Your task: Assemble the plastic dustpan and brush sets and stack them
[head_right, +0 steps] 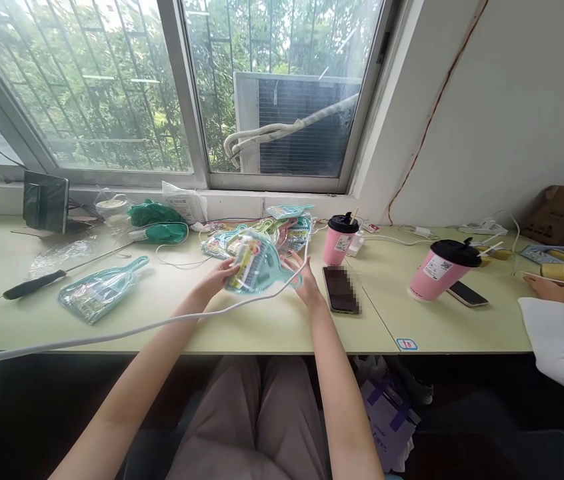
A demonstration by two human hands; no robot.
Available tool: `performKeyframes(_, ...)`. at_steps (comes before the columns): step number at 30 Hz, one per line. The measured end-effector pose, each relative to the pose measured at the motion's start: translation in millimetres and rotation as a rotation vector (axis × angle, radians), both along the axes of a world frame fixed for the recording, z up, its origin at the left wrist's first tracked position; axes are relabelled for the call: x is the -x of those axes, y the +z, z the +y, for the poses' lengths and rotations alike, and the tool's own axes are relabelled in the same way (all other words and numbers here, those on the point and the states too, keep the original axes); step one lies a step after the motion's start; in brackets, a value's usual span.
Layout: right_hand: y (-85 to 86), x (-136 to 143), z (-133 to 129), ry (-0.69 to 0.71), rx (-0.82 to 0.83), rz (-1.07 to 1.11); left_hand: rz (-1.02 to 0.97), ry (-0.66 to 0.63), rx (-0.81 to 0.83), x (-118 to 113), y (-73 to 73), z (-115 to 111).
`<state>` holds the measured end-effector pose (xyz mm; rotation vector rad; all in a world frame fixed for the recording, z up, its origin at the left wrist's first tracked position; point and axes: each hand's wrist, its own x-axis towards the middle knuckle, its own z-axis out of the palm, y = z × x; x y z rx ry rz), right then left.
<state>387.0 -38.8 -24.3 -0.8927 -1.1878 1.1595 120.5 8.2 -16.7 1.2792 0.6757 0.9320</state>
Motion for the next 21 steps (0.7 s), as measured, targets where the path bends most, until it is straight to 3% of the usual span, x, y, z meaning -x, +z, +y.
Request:
performKeyframes(3, 1.3, 5, 1, 0.042, -0.016, 0.062, -0.160, 0.250, -0.003, 0, -6.9, 9)
performKeyframes(5, 2.4, 15, 4, 0.063, -0.027, 0.007, -0.203, 0.315, 0.010, 0, -11.0, 12)
performKeyframes(9, 15.2, 42, 11, 0.043, -0.060, -0.066, -0.211, 0.275, 0.010, -3, -18.9, 14)
performKeyframes(14, 50.3, 57, 28, -0.159, -0.176, -0.095, -0.155, 0.111, 0.060, -13, -29.4, 8)
performKeyframes(17, 70.0, 54, 36, -0.108, -0.282, -0.127, -0.156, 0.047, 0.077, -14, -31.3, 8)
performKeyframes(19, 81.5, 49, 36, -0.048, -0.326, -0.174, -0.177, 0.082, 0.041, -11, -28.5, 11)
performKeyframes(21, 92.9, 44, 31, -0.059, -0.351, -0.289, -0.151, 0.205, -0.002, -5, -23.0, 16)
